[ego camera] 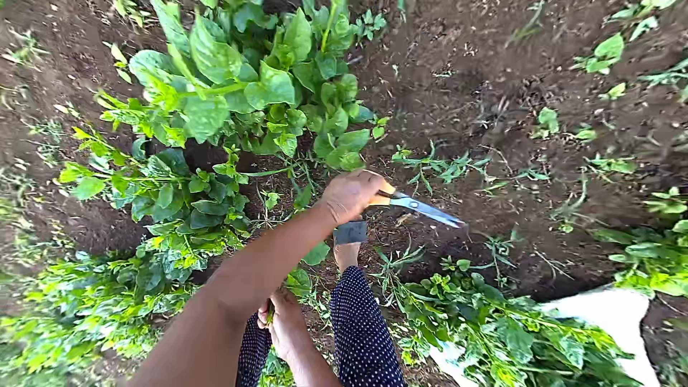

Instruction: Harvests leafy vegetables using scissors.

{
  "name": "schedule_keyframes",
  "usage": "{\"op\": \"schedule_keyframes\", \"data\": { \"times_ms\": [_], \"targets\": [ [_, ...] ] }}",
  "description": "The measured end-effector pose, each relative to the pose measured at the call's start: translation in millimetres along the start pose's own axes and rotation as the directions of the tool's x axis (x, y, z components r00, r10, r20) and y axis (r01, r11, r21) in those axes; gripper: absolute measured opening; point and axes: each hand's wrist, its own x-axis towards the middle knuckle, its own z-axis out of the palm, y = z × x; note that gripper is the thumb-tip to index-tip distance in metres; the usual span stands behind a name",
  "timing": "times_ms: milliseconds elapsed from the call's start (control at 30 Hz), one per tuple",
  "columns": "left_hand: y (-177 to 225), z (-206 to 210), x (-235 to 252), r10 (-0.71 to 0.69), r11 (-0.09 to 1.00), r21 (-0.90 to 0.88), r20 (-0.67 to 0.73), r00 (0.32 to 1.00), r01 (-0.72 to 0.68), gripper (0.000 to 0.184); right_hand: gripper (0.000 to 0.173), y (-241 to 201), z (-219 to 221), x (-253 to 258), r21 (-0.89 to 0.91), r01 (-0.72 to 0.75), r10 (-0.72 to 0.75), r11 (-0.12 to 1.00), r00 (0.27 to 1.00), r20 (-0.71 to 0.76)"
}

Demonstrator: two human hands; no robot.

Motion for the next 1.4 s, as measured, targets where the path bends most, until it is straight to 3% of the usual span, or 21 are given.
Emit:
{"op": "schedule_keyframes", "data": {
  "times_ms": [133, 200, 267, 333, 433, 533, 633, 733, 833, 933, 1167, 1333, 1400],
  "targets": [
    [13, -44, -42, -0.064, 0.989, -0.148, -0.316, 0.946, 0.017, 0.020, 0.037, 6, 9, 4, -0.075, 0.001, -0.008, 0.997, 0.996, -0.088],
    [0, -56, -91, -0.214, 0.962, -0.234, -0.335, 0.918, 0.139, 0.018, 0.039, 22, 7, 13, -0.062, 0.033, -0.038, 0.997, 0.996, -0.077],
    [-29, -65, -154, -0.456, 0.872, -0.325, -0.270, 0.848, 0.366, 0.019, 0.039, 38, 8, 22, -0.016, 0.073, -0.073, 0.997, 0.997, -0.007],
    [-67, -77, -225, -0.667, 0.734, -0.376, -0.246, 0.703, 0.566, 0.025, 0.036, 50, 13, 28, 0.005, 0.082, -0.082, 0.997, 0.996, 0.026],
    [-127, -103, -324, -0.883, 0.466, -0.502, -0.215, 0.417, 0.729, 0.039, 0.032, 65, 20, 36, 0.050, 0.067, -0.068, 0.997, 0.998, 0.014],
    [-183, -131, -388, -0.934, 0.339, -0.674, -0.323, 0.152, 0.656, 0.047, 0.032, 73, 19, 47, 0.152, 0.042, -0.055, 0.988, 0.995, 0.081],
    [-233, -160, -415, -0.925, 0.327, -0.764, -0.380, 0.021, 0.556, 0.050, 0.020, 74, 15, 54, 0.226, -0.065, 0.000, 0.972, 0.961, 0.275],
    [-277, -172, -432, -0.945, 0.281, -0.817, -0.326, -0.001, 0.503, 0.050, 0.020, 82, 25, 62, 0.167, -0.129, 0.076, 0.977, 0.953, 0.295],
    [-308, -156, -445, -0.984, 0.137, -0.810, -0.176, -0.014, 0.570, 0.050, 0.026, 87, 31, 70, 0.058, -0.098, 0.082, 0.993, 0.968, 0.235],
    [-336, -125, -457, -0.994, 0.010, -0.826, -0.067, -0.081, 0.563, 0.050, 0.026, 96, 33, 77, 0.045, -0.028, 0.020, 0.999, 0.984, 0.176],
    [-415, -74, -448, -0.976, -0.123, -0.905, 0.036, -0.215, 0.407, 0.060, 0.020, 95, 34, 70, 0.048, 0.033, -0.043, 0.998, 0.973, 0.227],
    [-423, -48, -418, -0.973, -0.194, -0.887, 0.121, -0.195, 0.418, 0.043, 0.026, 83, 37, 72, 0.021, 0.060, -0.064, 0.998, 0.935, 0.348],
    [-409, -41, -423, -0.965, -0.205, -0.944, 0.150, -0.217, 0.260, 0.042, 0.028, 84, 36, 75, -0.028, 0.085, -0.069, 0.996, 0.928, 0.366]
  ]
}}
